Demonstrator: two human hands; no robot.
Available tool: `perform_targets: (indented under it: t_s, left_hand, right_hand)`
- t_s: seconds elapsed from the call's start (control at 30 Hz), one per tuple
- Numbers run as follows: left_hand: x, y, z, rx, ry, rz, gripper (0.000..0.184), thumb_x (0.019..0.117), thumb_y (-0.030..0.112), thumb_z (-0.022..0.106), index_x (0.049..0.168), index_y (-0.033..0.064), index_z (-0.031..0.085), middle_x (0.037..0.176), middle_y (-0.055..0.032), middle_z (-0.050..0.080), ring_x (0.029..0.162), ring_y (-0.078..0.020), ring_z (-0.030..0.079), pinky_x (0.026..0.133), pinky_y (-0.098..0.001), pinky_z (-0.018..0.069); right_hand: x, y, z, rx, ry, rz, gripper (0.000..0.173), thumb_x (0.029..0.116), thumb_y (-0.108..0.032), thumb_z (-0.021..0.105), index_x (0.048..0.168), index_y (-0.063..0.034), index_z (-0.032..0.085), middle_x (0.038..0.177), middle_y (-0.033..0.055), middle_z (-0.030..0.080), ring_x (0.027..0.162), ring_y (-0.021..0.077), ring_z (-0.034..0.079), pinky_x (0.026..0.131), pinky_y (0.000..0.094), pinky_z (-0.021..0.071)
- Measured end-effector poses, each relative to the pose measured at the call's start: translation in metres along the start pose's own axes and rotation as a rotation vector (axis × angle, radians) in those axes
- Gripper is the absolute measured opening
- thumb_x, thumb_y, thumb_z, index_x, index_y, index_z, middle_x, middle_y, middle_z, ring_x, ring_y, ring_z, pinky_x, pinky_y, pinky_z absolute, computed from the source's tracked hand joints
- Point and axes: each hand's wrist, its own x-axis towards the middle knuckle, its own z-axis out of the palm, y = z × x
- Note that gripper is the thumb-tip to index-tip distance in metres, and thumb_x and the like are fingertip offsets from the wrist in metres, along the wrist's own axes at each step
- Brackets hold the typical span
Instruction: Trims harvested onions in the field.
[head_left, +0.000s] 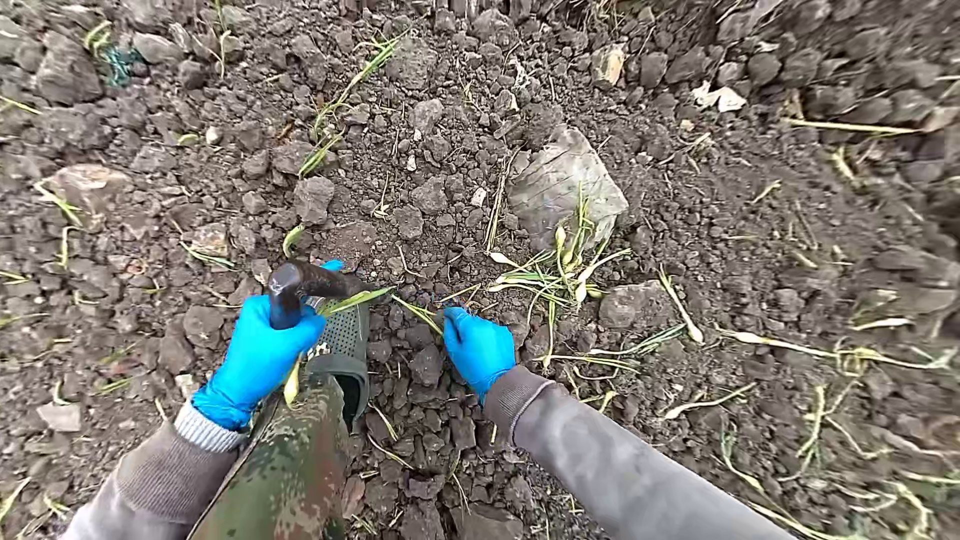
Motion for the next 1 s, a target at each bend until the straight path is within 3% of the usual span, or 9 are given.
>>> perform_targets:
  t_s: [0.1,0.23,0.43,0.5,0.6,0.73,0.83,0.93,1.0]
  left_hand:
    - [0.005,-0.021,0.01,0.008,0.017,-0.012,0.005,0.0778,0.011,0.067,0.08,0.0159,0.066,0.055,0.0023,0.055,0.044,-0.0098,0.05,0.044,-0.0256,0.0443]
    - [0.008,-0.012,0.009,-0.051,0.039,-0.046,0.006,0.0763,0.011,0.068,0.08,0.0155,0.066,0.056,0.0015,0.057,0.043,-0.0099,0.052,0.043,-0.0252,0.0462]
    - [0.022,-0.014,0.009,0.033,0.0,-0.054,0.012,0.074,0.02,0.073,0.084,0.0152,0.069,0.06,0.0051,0.06,0.048,-0.0083,0.055,0.047,-0.0261,0.0492]
    - [0.021,0.021,0.008,0.008,0.038,-0.031,0.014,0.0706,0.017,0.075,0.08,0.0175,0.064,0.058,0.0067,0.058,0.046,-0.0064,0.055,0.045,-0.0241,0.0482]
    - [0.014,0.073,0.002,-0.007,0.007,0.133,0.028,0.0724,0.019,0.079,0.099,0.0158,0.07,0.073,0.0065,0.068,0.053,-0.0051,0.06,0.051,-0.0225,0.0544]
    - [0.053,0.087,0.039,0.277,-0.151,0.23,0.033,0.0762,0.018,0.07,0.108,0.0213,0.078,0.084,0.0096,0.074,0.063,-0.0012,0.063,0.057,-0.0219,0.0541]
    - [0.092,0.064,0.058,0.516,-0.353,0.022,0.029,0.0836,0.018,0.07,0.112,0.0208,0.077,0.075,0.0081,0.066,0.066,-0.0036,0.059,0.062,-0.0297,0.0497]
    - [0.1,0.068,0.043,0.381,-0.299,-0.021,0.006,0.0813,0.015,0.072,0.076,0.0155,0.068,0.059,0.0026,0.057,0.052,-0.0096,0.052,0.05,-0.0302,0.0422]
    - [0.089,0.088,0.027,0.24,-0.241,0.081,0.006,0.076,0.017,0.071,0.072,0.0178,0.066,0.057,0.0019,0.057,0.046,-0.01,0.051,0.043,-0.027,0.0429]
  right_hand:
    - [0.006,-0.018,0.001,-0.115,-0.188,0.014,0.033,0.1033,-0.033,0.058,0.129,-0.0145,0.065,0.1,0.0128,0.075,0.093,0.0358,0.074,0.076,0.0573,0.058]
    - [0.012,-0.031,0.011,-0.114,-0.302,0.007,0.038,0.1002,-0.013,0.057,0.138,-0.0156,0.062,0.111,0.0133,0.074,0.101,0.0355,0.072,0.081,0.0561,0.0583]
    - [0.012,-0.025,-0.013,-0.018,-0.429,-0.024,0.04,0.1082,-0.021,0.034,0.144,-0.0112,0.051,0.109,0.0203,0.073,0.104,0.0414,0.072,0.088,0.0601,0.0548]
    - [-0.004,-0.01,-0.014,0.109,-0.264,-0.137,0.039,0.1057,-0.026,0.038,0.132,-0.0104,0.061,0.104,0.0164,0.074,0.097,0.0362,0.074,0.082,0.057,0.0573]
    - [-0.02,0.008,-0.006,0.232,0.131,-0.273,0.031,0.1036,-0.033,0.052,0.107,-0.01,0.072,0.09,0.0099,0.075,0.085,0.0275,0.076,0.072,0.0491,0.0613]
    - [-0.005,0.015,-0.024,0.216,0.217,-0.123,0.037,0.1058,-0.024,0.05,0.136,-0.0098,0.066,0.095,0.013,0.077,0.086,0.0328,0.076,0.077,0.052,0.0614]
    - [0.016,0.015,-0.033,0.302,0.266,-0.07,0.031,0.1057,-0.024,0.052,0.125,-0.012,0.073,0.105,0.0116,0.078,0.095,0.0302,0.077,0.084,0.0517,0.0612]
    - [0.032,0.011,-0.032,0.347,0.312,-0.082,0.027,0.1033,-0.023,0.055,0.115,-0.0132,0.078,0.105,0.0078,0.077,0.092,0.0259,0.076,0.08,0.0505,0.0614]
    - [0.041,0.008,-0.029,0.325,0.327,-0.088,0.024,0.1024,-0.022,0.057,0.112,-0.013,0.078,0.101,0.0084,0.076,0.09,0.0266,0.075,0.077,0.0498,0.0611]
